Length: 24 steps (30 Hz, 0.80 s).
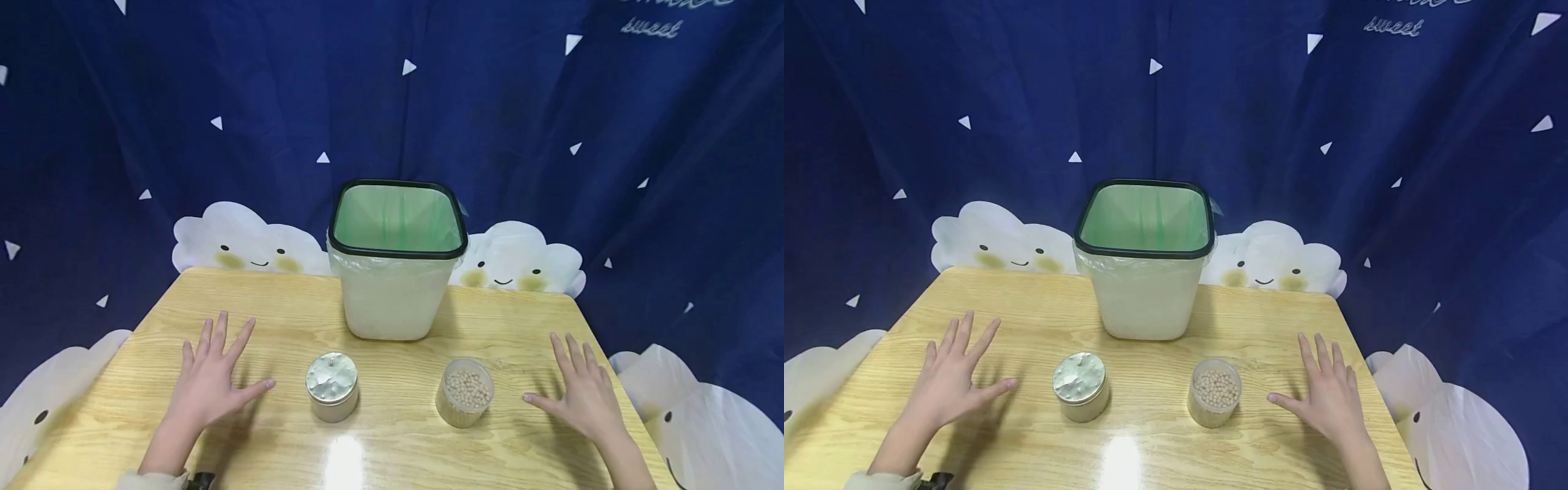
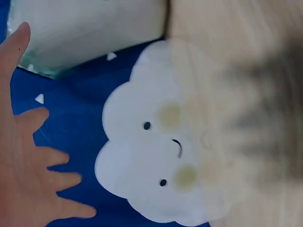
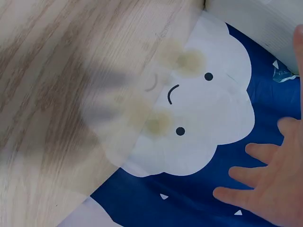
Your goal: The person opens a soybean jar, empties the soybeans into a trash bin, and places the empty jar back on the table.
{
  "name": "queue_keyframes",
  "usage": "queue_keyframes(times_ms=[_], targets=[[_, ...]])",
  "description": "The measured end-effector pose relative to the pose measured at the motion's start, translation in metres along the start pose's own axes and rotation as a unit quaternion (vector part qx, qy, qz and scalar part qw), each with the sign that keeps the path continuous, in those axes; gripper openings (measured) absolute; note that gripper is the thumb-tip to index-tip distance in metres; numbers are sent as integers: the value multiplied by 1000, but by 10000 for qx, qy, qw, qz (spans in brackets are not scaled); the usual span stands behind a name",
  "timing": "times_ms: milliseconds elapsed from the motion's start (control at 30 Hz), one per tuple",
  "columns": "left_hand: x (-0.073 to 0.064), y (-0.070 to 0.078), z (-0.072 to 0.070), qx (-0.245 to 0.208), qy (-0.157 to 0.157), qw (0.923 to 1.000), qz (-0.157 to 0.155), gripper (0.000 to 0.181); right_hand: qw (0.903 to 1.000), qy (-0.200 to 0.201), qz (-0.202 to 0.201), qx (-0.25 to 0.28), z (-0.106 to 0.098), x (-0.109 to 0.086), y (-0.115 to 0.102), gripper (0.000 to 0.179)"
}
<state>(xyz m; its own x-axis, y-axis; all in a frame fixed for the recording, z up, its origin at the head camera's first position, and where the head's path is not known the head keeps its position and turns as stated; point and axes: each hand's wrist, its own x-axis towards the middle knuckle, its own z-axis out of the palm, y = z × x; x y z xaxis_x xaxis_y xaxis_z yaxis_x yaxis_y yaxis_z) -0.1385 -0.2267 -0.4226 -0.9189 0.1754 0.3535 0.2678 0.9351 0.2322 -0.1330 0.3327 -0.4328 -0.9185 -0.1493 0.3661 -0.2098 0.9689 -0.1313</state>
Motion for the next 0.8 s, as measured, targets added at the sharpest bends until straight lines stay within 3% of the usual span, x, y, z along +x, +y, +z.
queue_keyframes(times_ms=[167, 367, 567, 800], targets=[[6, 14, -6, -195, -78, 9992, 330, 99, 9975, -214, -86, 662, 4, -4, 4, 115], [17, 33, -7, -308, 192, 9949, 944, 101, 9883, -505, -196, 1424, 16, -10, 7, 112], [30, 54, -1, -477, 360, 9854, 1593, 100, 9781, -735, -413, 1901, 31, -11, 0, 103], [43, 79, 10, -803, 212, 9757, 2029, 100, 9663, -926, -786, 2268, 51, -11, -7, 96]])
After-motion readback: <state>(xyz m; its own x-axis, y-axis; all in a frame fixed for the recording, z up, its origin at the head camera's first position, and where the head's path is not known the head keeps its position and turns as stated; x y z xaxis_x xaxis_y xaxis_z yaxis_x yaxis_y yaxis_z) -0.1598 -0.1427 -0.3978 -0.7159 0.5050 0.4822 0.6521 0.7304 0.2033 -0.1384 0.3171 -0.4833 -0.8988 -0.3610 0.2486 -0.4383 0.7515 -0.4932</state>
